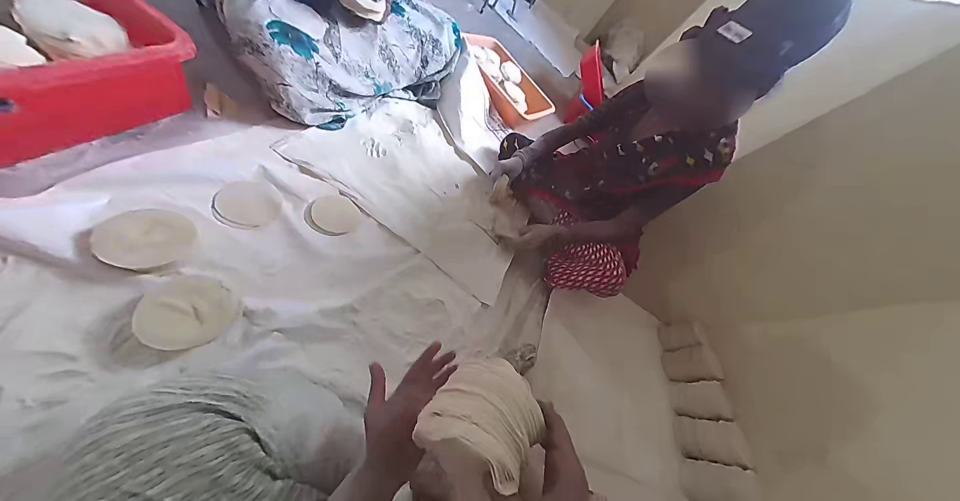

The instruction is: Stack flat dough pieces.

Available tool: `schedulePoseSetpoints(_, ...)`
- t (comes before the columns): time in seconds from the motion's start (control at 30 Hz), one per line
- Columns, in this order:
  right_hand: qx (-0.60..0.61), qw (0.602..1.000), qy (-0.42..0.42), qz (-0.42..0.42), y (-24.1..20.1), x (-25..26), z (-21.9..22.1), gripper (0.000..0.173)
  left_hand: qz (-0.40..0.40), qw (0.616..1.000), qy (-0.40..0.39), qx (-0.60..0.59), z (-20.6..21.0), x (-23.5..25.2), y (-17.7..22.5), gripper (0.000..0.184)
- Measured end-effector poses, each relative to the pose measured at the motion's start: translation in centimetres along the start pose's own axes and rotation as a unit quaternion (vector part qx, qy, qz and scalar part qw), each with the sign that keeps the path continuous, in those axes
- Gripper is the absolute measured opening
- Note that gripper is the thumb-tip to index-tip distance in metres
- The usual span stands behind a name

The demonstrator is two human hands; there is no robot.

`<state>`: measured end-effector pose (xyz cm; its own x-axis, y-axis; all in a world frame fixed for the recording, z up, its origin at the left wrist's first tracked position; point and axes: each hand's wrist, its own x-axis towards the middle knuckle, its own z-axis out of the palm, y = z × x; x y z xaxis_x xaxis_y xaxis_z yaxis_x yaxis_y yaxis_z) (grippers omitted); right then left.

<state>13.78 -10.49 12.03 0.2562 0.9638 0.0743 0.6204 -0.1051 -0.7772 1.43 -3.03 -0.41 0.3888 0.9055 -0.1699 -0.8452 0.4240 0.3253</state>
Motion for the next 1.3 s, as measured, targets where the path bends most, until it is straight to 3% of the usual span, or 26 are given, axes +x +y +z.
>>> schedulePoseSetpoints(0.07,-0.020,0.999,-0.026,0.036,0.3,0.7,0.7,0.097,-0.032,0.999,0.008,-0.017,0.0,-0.3,-0.5,0.095)
schedulePoseSetpoints(0.17,-0.046,0.998,-0.025,0.030,0.3,1.5,1.4,0.084,-0.022,0.998,-0.046,-0.031,0.8,0.4,0.0,0.092)
schedulePoseSetpoints(0.23,-0.033,0.999,0.004,-0.017,-0.5,1.7,0.8,0.083,0.035,0.999,-0.015,0.003,1.0,1.0,1.1,0.097)
schedulePoseSetpoints(0.33,-0.011,1.000,-0.013,0.007,-0.1,0.4,0.6,0.093,0.000,0.999,0.038,0.014,0.1,-0.5,0.2,0.098)
schedulePoseSetpoints(0.43,-0.029,0.999,-0.034,0.021,0.4,0.9,1.1,0.086,-0.029,0.999,-0.004,-0.042,1.3,-0.2,-0.1,0.096)
schedulePoseSetpoints(0.5,-0.033,0.999,0.001,-0.017,0.0,1.5,0.8,0.083,0.007,0.999,-0.019,-0.037,1.5,1.0,0.8,0.098)
schedulePoseSetpoints(0.63,-0.027,0.999,-0.014,0.020,-0.2,0.7,0.6,0.092,-0.036,0.997,0.068,-0.026,1.7,-0.5,0.1,0.101)
schedulePoseSetpoints(0.7,-0.035,0.999,-0.017,0.035,0.4,1.0,1.4,0.083,-0.045,0.996,0.053,-0.050,2.3,-0.4,0.2,0.099)
schedulePoseSetpoints(0.77,-0.027,1.000,0.005,-0.007,0.2,1.6,0.9,0.078,0.003,0.999,0.021,-0.025,2.4,0.6,0.9,0.099)
schedulePoseSetpoints(0.93,-0.011,0.998,-0.041,0.035,0.2,0.9,0.8,0.095,-0.020,0.999,0.020,-0.015,1.2,-0.5,-0.1,0.094)
schedulePoseSetpoints(1.1,-0.033,0.999,0.001,-0.009,-0.9,1.2,0.2,0.084,0.041,0.999,-0.003,-0.005,1.4,0.6,1.0,0.098)
schedulePoseSetpoints(1.2,-0.031,0.999,-0.020,0.016,-0.3,0.8,0.3,0.092,-0.017,0.999,0.046,-0.016,1.5,-0.6,0.0,0.097)
schedulePoseSetpoints(1.3,-0.070,0.997,-0.012,0.024,-0.2,1.2,0.7,0.085,-0.021,1.000,-0.005,-0.022,2.0,-0.3,-0.1,0.097)
